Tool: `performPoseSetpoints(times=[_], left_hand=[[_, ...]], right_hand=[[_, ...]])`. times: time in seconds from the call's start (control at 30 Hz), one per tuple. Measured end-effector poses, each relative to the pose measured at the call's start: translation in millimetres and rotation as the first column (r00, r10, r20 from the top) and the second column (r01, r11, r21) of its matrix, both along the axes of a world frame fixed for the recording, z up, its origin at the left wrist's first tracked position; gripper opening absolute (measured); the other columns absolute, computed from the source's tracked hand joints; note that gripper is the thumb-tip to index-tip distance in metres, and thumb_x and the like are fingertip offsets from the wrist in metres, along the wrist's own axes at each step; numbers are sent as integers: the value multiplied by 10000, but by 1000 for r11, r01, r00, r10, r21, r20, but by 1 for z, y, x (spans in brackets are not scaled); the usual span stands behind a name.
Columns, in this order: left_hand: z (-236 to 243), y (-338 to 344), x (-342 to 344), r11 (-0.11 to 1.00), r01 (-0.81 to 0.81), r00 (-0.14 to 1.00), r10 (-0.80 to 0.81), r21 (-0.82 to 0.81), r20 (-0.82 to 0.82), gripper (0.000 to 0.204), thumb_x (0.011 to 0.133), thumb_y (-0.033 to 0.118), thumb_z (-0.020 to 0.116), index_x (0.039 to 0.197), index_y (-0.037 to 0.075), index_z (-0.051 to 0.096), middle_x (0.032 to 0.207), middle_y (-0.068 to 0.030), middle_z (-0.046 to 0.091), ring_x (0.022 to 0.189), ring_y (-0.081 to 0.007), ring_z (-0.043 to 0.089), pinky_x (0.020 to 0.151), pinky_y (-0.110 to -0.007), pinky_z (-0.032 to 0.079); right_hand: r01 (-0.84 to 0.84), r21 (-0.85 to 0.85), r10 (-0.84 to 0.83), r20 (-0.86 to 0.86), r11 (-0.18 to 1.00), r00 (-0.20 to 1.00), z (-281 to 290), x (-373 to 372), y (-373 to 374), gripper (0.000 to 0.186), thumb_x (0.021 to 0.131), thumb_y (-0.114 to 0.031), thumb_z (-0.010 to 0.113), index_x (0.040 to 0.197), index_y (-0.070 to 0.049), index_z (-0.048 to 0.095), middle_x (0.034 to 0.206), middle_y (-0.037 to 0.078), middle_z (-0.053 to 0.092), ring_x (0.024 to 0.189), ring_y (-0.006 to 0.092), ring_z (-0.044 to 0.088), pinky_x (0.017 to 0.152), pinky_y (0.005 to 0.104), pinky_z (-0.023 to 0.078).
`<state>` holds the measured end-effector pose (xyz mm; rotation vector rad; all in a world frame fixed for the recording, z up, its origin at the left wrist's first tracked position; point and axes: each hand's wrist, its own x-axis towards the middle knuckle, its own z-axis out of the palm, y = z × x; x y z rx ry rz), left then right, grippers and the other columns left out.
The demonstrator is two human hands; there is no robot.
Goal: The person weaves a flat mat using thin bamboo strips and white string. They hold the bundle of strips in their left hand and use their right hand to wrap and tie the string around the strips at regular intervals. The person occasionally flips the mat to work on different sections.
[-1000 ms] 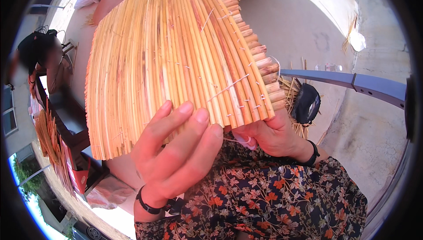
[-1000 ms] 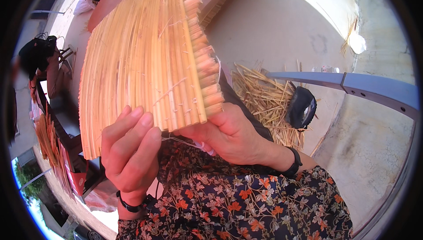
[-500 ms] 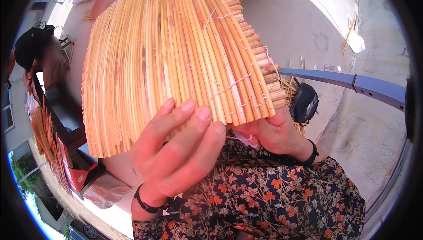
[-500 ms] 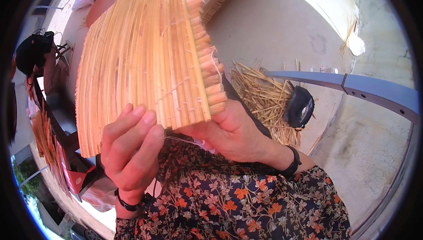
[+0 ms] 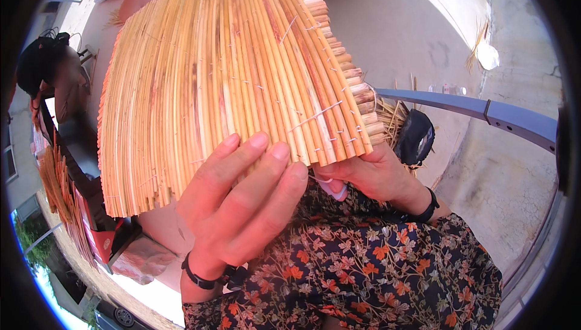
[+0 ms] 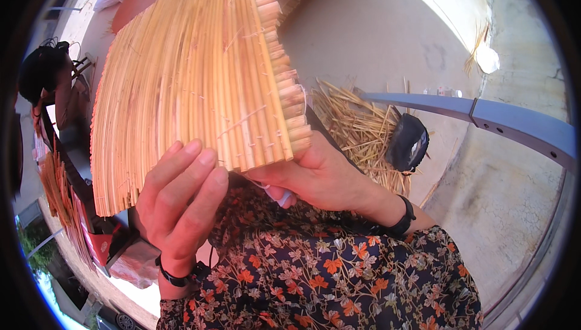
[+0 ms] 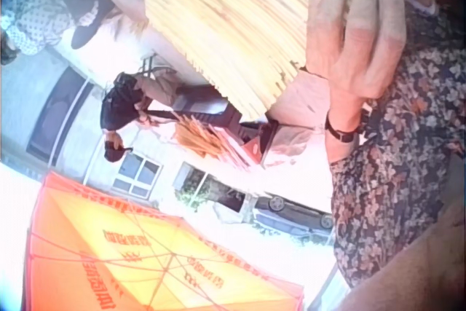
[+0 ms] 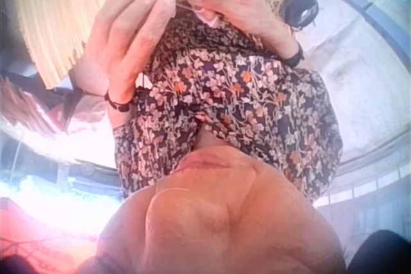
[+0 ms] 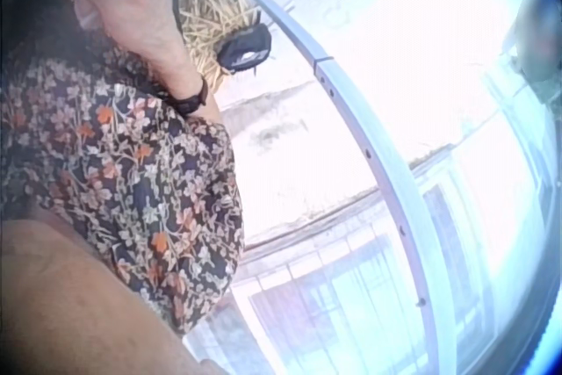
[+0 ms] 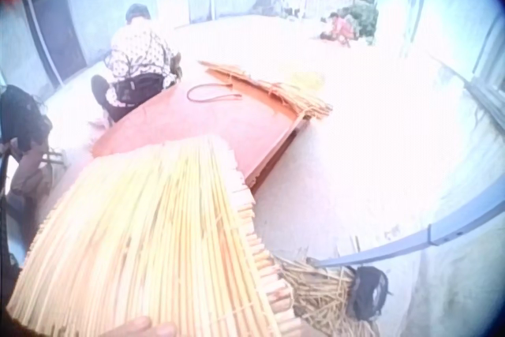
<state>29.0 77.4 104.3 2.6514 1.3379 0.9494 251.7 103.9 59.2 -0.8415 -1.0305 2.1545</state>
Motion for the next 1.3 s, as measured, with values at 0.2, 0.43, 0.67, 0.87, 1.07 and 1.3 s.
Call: performPoseSetpoints(times=[0.2, 0.43, 0.67, 0.87, 1.07, 1.3], left_hand=[[-9, -2, 0, 1000, -2, 1000, 1, -20, -6, 306, 789, 78, 769, 1091, 129, 762, 1134, -43, 719, 1059, -264, 695, 941, -412, 591], [-17, -5, -5, 997, -38, 999, 39, -72, 8, 296, 783, 71, 755, 1075, 117, 780, 1116, -44, 729, 1069, -263, 691, 958, -412, 584], [-38, -7, -10, 995, -68, 996, 71, -68, 51, 301, 776, 69, 728, 1069, 107, 784, 1088, -56, 738, 1064, -266, 695, 958, -419, 583], [-52, -9, -8, 996, -81, 994, 84, -44, 69, 308, 754, 54, 731, 1057, 85, 784, 1078, -74, 742, 1061, -281, 703, 959, -425, 579], [-59, -10, -5, 997, -78, 993, 80, -26, 89, 310, 741, 25, 743, 1046, 69, 778, 1036, -79, 746, 1022, -285, 713, 922, -416, 594], [-67, -2, 2, 987, -78, 985, 99, -142, 144, 298, 714, 15, 760, 1008, 63, 778, 1047, -87, 741, 997, -270, 713, 904, -383, 591]], right_hand=[[13, -57, -10, 48, 998, 999, -3, 0, -3, 174, 1043, -159, 609, 1122, -19, 675, 758, 9, 614, 642, 78, 571, 574, 242, 479], [13, -57, -13, 12, 998, 1000, -11, -11, 1, 161, 1040, -140, 600, 1112, -14, 669, 749, 18, 617, 623, 87, 574, 568, 245, 477], [14, -112, -23, -79, 994, 997, -15, -17, 6, 224, 998, -159, 651, 1166, -11, 638, 805, 38, 648, 674, 98, 606, 602, 245, 498], [76, -93, -82, -59, 993, 995, -25, -20, 5, 302, 997, -312, 607, 1076, -21, 617, 837, 35, 634, 667, 103, 595, 593, 225, 477], [105, -163, -142, -229, 981, 963, -40, -27, 0, 350, 1001, -357, 590, 1072, -15, 605, 847, 54, 631, 687, 112, 612, 580, 241, 476], [81, -178, -97, -79, 981, 992, -58, -11, 5, 431, 1019, -338, 566, 1264, 17, 572, 997, 92, 648, 807, 154, 648, 743, 301, 556]])
